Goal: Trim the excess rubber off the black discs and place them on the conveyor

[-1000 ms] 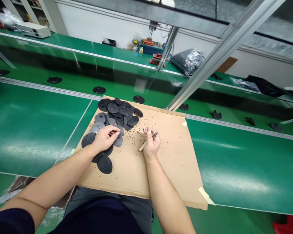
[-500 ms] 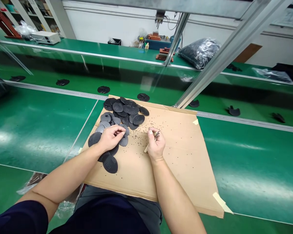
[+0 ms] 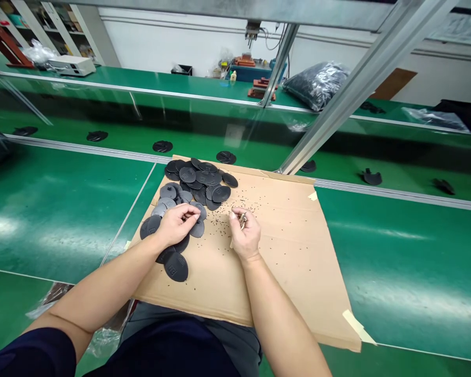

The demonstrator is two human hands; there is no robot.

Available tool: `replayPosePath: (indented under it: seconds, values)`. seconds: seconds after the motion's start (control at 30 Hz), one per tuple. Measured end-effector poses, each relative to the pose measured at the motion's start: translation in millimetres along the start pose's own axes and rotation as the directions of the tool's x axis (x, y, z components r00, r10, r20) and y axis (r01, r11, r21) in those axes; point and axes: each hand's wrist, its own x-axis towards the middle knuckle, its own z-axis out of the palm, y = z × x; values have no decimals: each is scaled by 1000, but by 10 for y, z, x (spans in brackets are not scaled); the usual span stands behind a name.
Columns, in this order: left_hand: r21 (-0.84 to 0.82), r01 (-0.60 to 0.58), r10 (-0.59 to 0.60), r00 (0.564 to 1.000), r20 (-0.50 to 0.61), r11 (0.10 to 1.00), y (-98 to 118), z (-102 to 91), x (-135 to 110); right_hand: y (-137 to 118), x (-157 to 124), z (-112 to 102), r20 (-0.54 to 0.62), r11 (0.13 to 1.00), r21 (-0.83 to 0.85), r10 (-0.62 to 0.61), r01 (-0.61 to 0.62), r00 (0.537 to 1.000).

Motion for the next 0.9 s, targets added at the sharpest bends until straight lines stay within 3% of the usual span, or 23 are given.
replayPosePath:
  seconds: [0.6,0.83,0.9]
  values:
    - [-51,26,-25,999,20,998,-38,20,2,-79,0,34,-20,995,-104,-15,12,1000]
    - [-66,-37,36,999,-17,997,-78,16,8,-30,14,38,-72,989,-148,2,-13,997]
    - [-78,-81,76,995,-65,994,-65,8,4,-27,19,37,-133,986,-166,3,-25,991]
